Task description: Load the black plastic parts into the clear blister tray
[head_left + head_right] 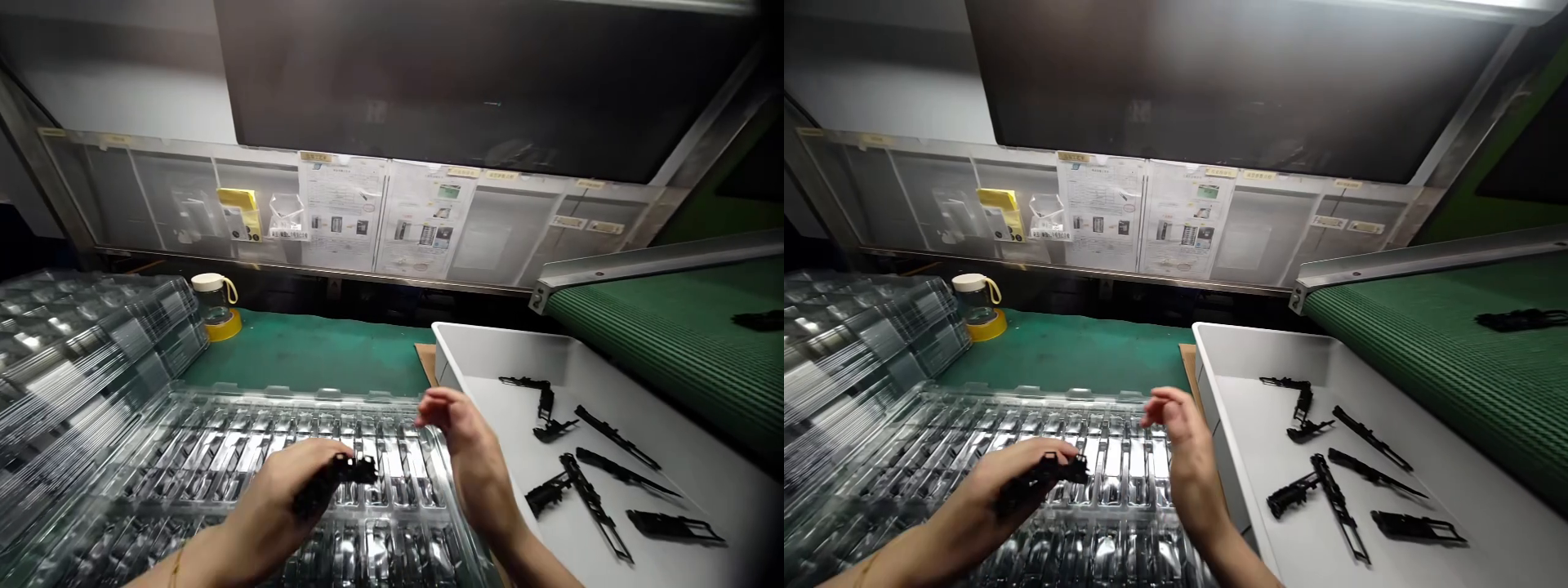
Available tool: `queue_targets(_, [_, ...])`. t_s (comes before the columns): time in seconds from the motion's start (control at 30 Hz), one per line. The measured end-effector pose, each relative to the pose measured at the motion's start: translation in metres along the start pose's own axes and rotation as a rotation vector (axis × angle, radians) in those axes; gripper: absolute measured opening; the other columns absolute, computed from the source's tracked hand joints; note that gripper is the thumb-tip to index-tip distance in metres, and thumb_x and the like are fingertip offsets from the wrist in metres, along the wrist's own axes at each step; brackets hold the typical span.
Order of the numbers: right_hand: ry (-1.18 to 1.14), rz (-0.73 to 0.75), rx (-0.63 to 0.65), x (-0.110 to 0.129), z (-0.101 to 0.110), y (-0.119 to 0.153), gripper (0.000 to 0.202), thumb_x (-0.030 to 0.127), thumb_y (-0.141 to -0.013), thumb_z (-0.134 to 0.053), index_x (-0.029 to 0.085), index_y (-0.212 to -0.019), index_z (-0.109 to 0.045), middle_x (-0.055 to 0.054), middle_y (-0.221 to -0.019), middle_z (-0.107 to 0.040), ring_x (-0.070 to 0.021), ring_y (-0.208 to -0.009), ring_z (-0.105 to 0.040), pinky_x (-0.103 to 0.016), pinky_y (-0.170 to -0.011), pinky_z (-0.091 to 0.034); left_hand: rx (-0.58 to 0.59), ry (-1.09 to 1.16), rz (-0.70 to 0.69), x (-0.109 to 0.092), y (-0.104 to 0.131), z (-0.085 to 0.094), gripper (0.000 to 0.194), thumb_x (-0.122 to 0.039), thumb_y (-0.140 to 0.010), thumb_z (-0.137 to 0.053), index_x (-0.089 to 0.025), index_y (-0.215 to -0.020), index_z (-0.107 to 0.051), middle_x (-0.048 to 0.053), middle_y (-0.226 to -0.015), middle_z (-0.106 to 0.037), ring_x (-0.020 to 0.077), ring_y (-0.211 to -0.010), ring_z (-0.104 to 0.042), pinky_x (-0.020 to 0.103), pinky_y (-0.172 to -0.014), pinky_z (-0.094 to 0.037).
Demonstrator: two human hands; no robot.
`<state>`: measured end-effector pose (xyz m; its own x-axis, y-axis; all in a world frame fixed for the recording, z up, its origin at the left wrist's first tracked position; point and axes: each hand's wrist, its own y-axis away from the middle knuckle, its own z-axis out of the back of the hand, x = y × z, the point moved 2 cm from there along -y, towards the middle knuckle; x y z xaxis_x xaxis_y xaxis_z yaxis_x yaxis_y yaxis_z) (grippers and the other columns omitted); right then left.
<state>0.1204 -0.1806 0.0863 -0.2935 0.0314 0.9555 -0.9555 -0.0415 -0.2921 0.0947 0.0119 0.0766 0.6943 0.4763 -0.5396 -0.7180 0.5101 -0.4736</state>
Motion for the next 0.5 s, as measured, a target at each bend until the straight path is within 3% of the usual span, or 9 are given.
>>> queue_targets(0.1, [-0.121,-0.002,-0.196,-0.01,0.019,-0.018,0.024,0.036,-0.079,-0.029,0.021,-0.083,-0.047,0.0,-0.077,-0.049,-0.0135,-0.074,-0.047,-0.03,-0.074,-0.037,0.162,-0.12,-0.256,0.005,-0.022,-0.017,0.027,-0.005,-0.073,-0.036,-0.015,-0.097,-0.041,0.005,-0.098,-0.051,0.0141,-0.094,-0.042,0.026,-0.081,-0.035])
queue_targets(0.27, [-0.098,0.002,-0.19,-0.03,0.023,-0.029,0.023,0.036,-0.078,-0.033,0.019,-0.078,-0.048,0.0,-0.071,-0.048,-0.013,-0.069,-0.047,-0.028,-0.066,-0.039,0.364,-0.235,-0.481,0.006,-0.062,-0.064,0.025,-0.009,-0.08,-0.026,-0.015,-0.088,-0.049,0.005,-0.1,-0.053,0.0172,-0.1,-0.038,0.035,-0.086,-0.027])
queue_targets(0.4, [-0.064,0.001,-0.15,-0.031,0.021,-0.027,0.023,0.035,-0.079,-0.032,0.019,-0.078,-0.048,0.0,-0.069,-0.047,-0.0123,-0.065,-0.047,-0.028,-0.065,-0.038,0.409,-0.268,-0.48,0.022,-0.077,-0.089,0.021,-0.013,-0.079,-0.033,-0.02,-0.085,-0.052,0.002,-0.108,-0.048,0.0176,-0.106,-0.032,0.037,-0.09,-0.022])
queue_targets(0.5, [-0.052,0.0,-0.12,-0.029,0.021,-0.026,0.023,0.035,-0.079,-0.031,0.019,-0.077,-0.048,0.001,-0.068,-0.047,-0.0116,-0.063,-0.046,-0.027,-0.064,-0.038,0.447,-0.253,-0.401,0.034,-0.075,-0.088,0.026,-0.02,-0.068,-0.051,-0.024,-0.094,-0.048,0.0,-0.113,-0.043,0.0199,-0.109,-0.028,0.039,-0.092,-0.022])
